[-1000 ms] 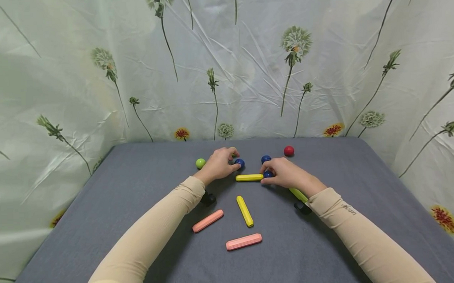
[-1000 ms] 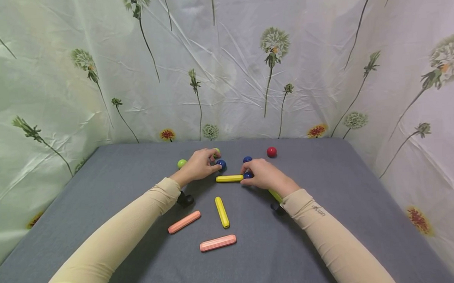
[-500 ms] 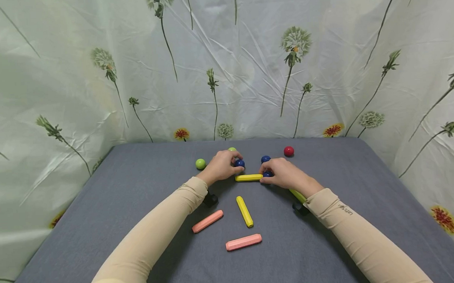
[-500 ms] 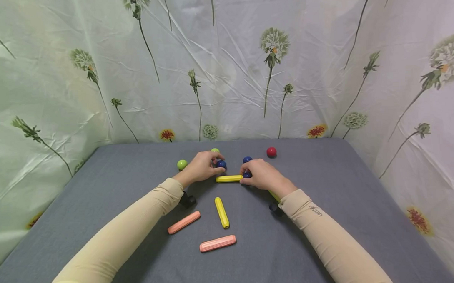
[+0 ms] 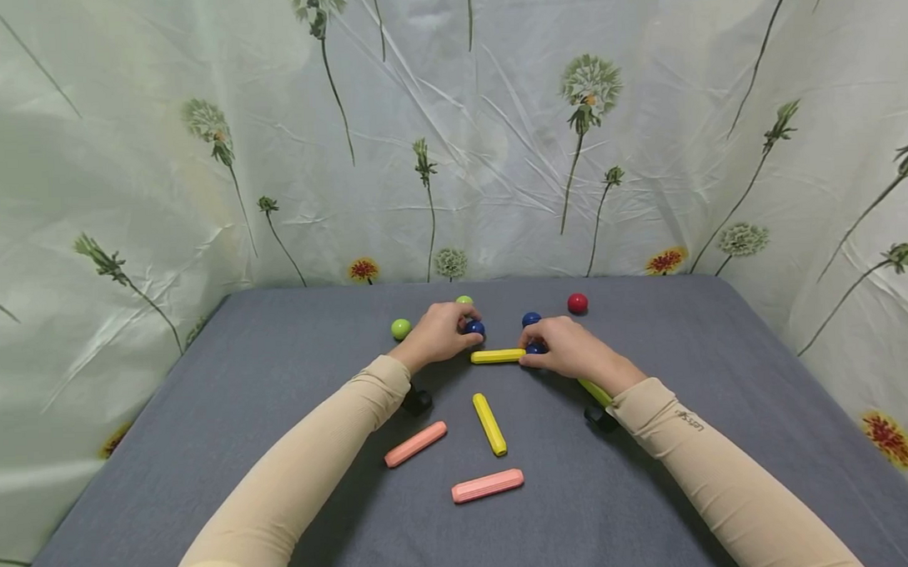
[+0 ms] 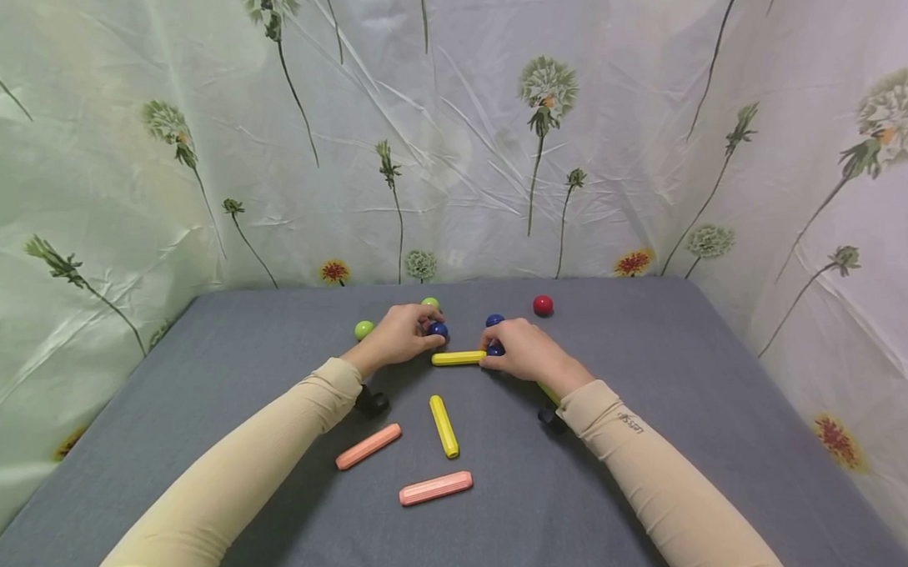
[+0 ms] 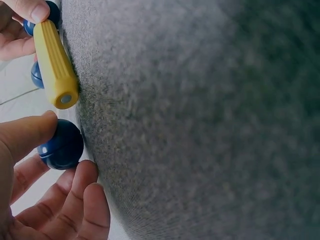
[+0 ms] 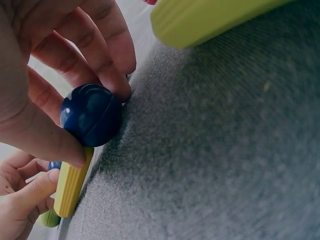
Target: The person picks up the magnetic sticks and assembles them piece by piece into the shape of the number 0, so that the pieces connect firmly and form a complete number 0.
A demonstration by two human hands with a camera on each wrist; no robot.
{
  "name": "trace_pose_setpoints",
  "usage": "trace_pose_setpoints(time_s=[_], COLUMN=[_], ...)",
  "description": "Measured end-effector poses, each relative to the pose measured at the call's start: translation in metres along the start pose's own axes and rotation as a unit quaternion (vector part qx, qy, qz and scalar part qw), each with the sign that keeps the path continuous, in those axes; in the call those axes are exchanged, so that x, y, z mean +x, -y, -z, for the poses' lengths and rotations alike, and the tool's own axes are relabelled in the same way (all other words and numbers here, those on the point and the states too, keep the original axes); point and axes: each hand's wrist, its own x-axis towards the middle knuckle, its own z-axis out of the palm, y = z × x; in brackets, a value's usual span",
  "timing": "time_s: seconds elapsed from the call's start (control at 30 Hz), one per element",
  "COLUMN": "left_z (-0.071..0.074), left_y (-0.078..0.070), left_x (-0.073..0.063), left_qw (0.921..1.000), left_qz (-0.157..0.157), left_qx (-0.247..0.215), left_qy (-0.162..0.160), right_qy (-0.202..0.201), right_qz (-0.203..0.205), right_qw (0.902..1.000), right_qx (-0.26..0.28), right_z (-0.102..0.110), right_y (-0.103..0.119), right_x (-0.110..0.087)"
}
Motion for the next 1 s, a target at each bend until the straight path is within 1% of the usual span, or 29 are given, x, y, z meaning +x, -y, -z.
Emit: trace_pose_setpoints(time_s=[0.17, 0.4, 0.6, 0.77, 0.9, 1.0], left_z=[0.001, 0.005, 0.007, 0.008, 0.009, 0.01], left_y=[0.001, 0.004, 0.007, 0.008, 0.009, 0.01], left_x=[-0.003, -0.011, -0.016, -0.021, -0.024, -0.027], left_qw=[1.0, 0.9999, 0.9999, 0.9999, 0.9999, 0.9997], left_qz=[0.0, -0.001, -0.002, 0.003, 0.01, 0.02], left_qx=[0.0, -0.014, -0.01, -0.007, -0.008, -0.017], left_qy=[0.0, -0.003, -0.008, -0.009, -0.001, 0.004], right_qy=[-0.002, -0.005, -0.007, -0.01, -0.01, -0.01], right_qz=[0.0, -0.001, -0.005, -0.008, -0.01, -0.011], right_qw=[1.0, 0.9999, 0.9998, 0.9995, 0.9993, 0.9992], right_qx=[0.003, 0.009, 0.018, 0.029, 0.035, 0.036], right_z=[0.0, -0.001, -0.002, -0.001, 0.0, 0.0], right_y=[-0.002, -0.004, -0.005, -0.006, -0.006, -0.006], right_x=[0.0, -0.001, -0.001, -0.002, -0.003, -0.004])
